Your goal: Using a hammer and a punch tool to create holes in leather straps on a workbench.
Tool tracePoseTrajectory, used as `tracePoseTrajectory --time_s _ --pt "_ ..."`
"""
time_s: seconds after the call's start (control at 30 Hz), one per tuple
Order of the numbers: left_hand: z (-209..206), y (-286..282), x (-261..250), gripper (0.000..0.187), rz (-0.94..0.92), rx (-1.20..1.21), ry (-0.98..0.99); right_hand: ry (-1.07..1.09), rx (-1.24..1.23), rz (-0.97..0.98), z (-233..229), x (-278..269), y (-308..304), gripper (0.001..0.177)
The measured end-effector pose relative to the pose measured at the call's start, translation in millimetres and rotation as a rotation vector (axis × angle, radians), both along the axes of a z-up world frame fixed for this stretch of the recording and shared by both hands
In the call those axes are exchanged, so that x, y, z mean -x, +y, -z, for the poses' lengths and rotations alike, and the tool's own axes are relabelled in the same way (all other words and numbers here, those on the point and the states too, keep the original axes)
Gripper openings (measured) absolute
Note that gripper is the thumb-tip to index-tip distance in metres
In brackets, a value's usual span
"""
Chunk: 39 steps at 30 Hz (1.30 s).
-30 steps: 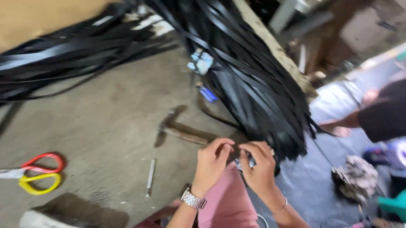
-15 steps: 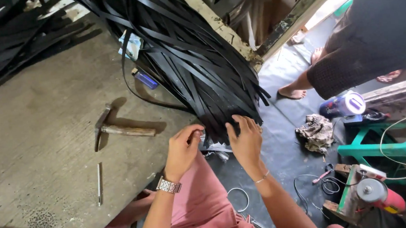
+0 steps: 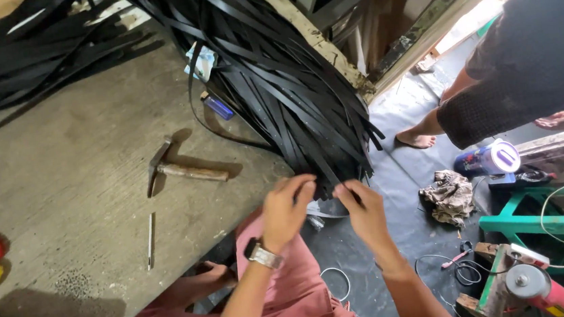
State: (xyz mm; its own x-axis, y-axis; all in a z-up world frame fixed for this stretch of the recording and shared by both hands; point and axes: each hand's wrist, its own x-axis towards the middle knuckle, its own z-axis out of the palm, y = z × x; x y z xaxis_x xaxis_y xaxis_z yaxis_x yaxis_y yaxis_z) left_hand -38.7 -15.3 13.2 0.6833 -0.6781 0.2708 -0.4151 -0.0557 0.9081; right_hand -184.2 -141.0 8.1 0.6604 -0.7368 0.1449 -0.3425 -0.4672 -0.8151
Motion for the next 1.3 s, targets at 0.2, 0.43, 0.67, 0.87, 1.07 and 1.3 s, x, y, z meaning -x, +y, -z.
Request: tracePoseTrajectory --time_s 0.2,0.43,0.67,0.87,1.07,1.3 --pt "-5.2 -10.4 42.5 0.029 -0.075 -0.051 0.660 -0.099 -0.028 -0.030 5.7 63.0 89.1 0.025" --pt "2.1 62.2 84.1 0.026 0.335 -0.153 0.105 -0.221 -0.325 -0.130 87.8 52.4 55.3 0.050" --pt "7.3 135.4 68.8 0.026 0.313 -0.177 -0.151 -0.808 -0.768 -0.234 -93.0 -49.6 16.0 0.028" --pt "52.1 209.5 67.0 0.021 -0.324 -0.353 0.219 -0.882 -0.403 -0.464 -147.3 -118.8 94.7 0.032" --pt "54.2 233.6 69.6 0.029 -0.571 -0.435 0.515 -0.921 -0.195 -0.434 -234.8 -215.1 168.8 0.049" --pt "16.1 230.9 61.4 0.034 -0.720 -0.076 0.403 -0.843 -0.657 -0.921 -192.0 -385.8 180.6 0.031"
